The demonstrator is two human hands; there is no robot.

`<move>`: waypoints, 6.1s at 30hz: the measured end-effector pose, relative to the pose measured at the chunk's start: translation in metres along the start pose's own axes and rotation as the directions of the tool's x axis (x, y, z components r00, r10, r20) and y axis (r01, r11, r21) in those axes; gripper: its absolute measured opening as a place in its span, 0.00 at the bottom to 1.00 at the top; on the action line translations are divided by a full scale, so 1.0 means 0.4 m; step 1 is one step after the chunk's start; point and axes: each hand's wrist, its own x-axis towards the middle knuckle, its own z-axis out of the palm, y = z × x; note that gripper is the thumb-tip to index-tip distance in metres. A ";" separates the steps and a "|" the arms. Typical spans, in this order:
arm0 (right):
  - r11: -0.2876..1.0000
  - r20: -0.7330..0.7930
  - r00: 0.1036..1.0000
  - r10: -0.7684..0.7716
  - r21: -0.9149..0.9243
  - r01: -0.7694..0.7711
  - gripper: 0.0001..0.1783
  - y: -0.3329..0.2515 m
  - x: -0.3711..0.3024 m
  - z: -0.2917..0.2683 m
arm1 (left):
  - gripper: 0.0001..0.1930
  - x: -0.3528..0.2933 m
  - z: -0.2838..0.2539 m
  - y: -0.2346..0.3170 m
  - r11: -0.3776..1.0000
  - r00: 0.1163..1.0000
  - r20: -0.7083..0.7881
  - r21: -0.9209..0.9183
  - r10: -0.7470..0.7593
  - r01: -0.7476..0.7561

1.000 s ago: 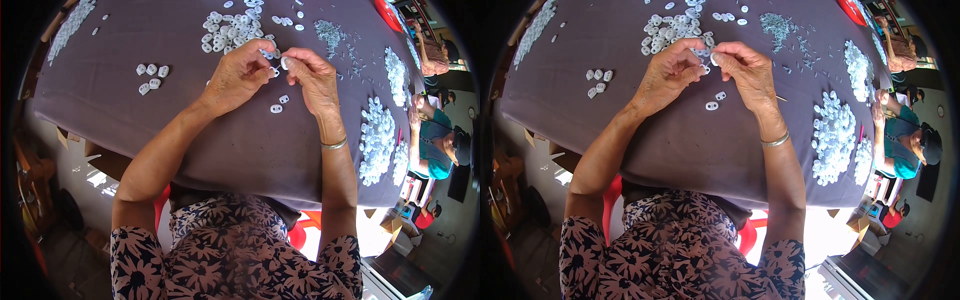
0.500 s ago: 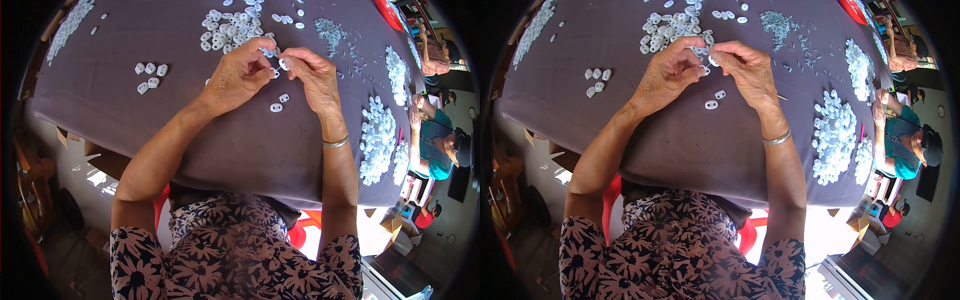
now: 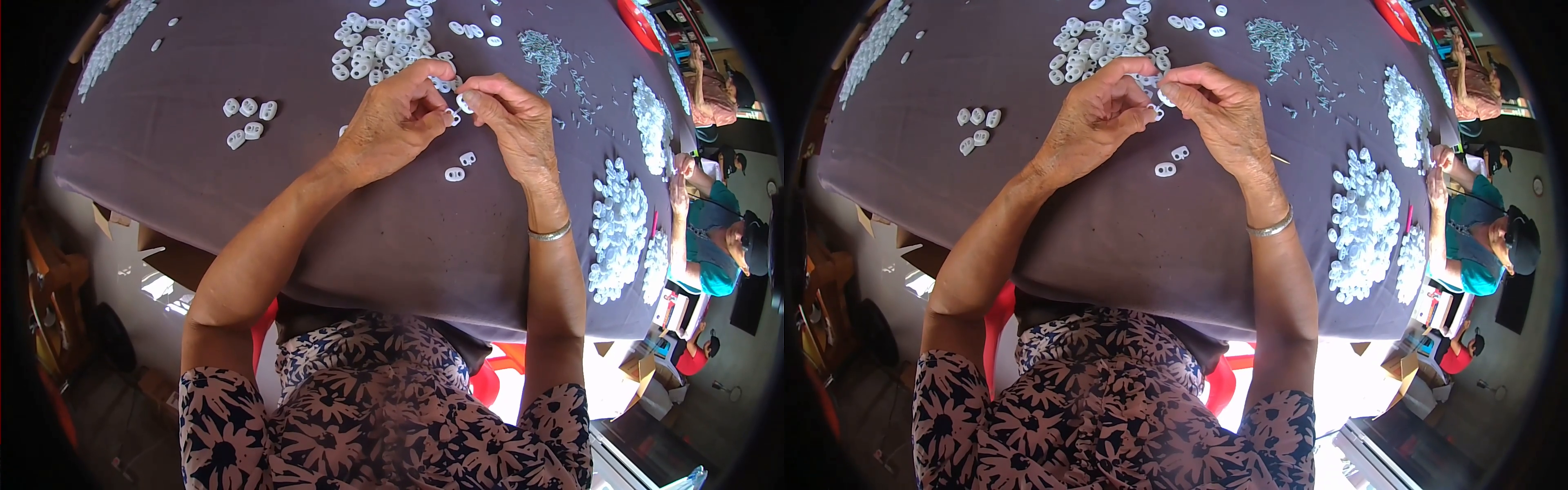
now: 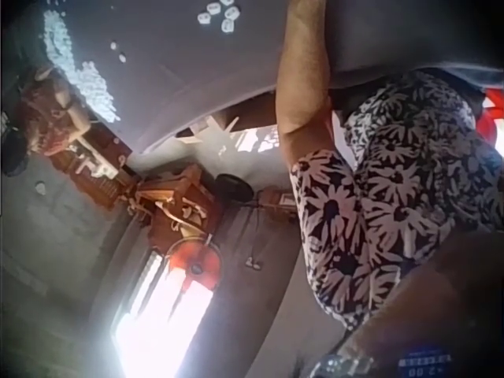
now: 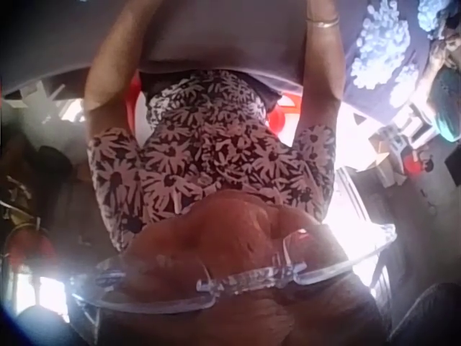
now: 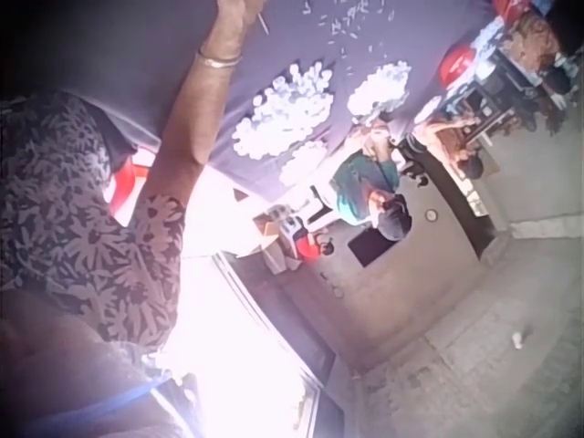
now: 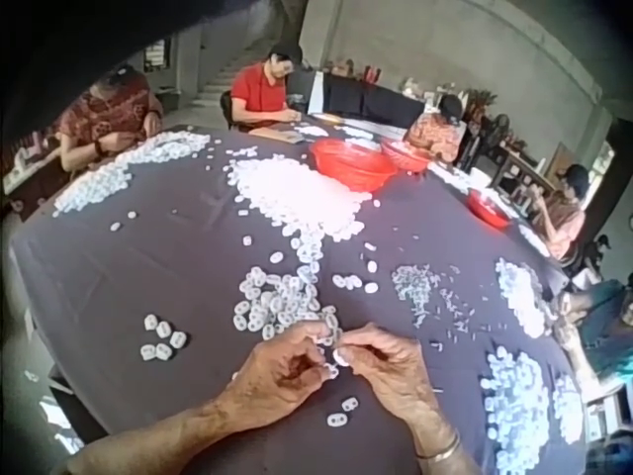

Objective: The person assembles plastic cord locks by hand, fitting smaller inner plastic pieces into outer casings and placing the assembled units on the table.

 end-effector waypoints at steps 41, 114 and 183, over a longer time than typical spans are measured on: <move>0.937 0.058 0.967 -0.249 -0.237 0.256 0.19 0.005 -0.015 0.030 | 0.18 0.005 -0.013 0.010 0.978 0.993 -0.046 -0.187 -0.107 0.097; 0.997 -0.289 0.957 -0.004 -0.074 -0.018 0.30 0.018 -0.024 -0.046 | 0.22 -0.206 -0.146 0.136 0.644 0.981 -0.192 0.751 -0.002 0.148; 0.948 -0.293 0.946 0.140 0.316 -0.043 0.05 -0.007 0.001 0.033 | 0.24 0.078 0.051 -0.021 0.994 0.975 -0.196 0.018 0.108 -0.106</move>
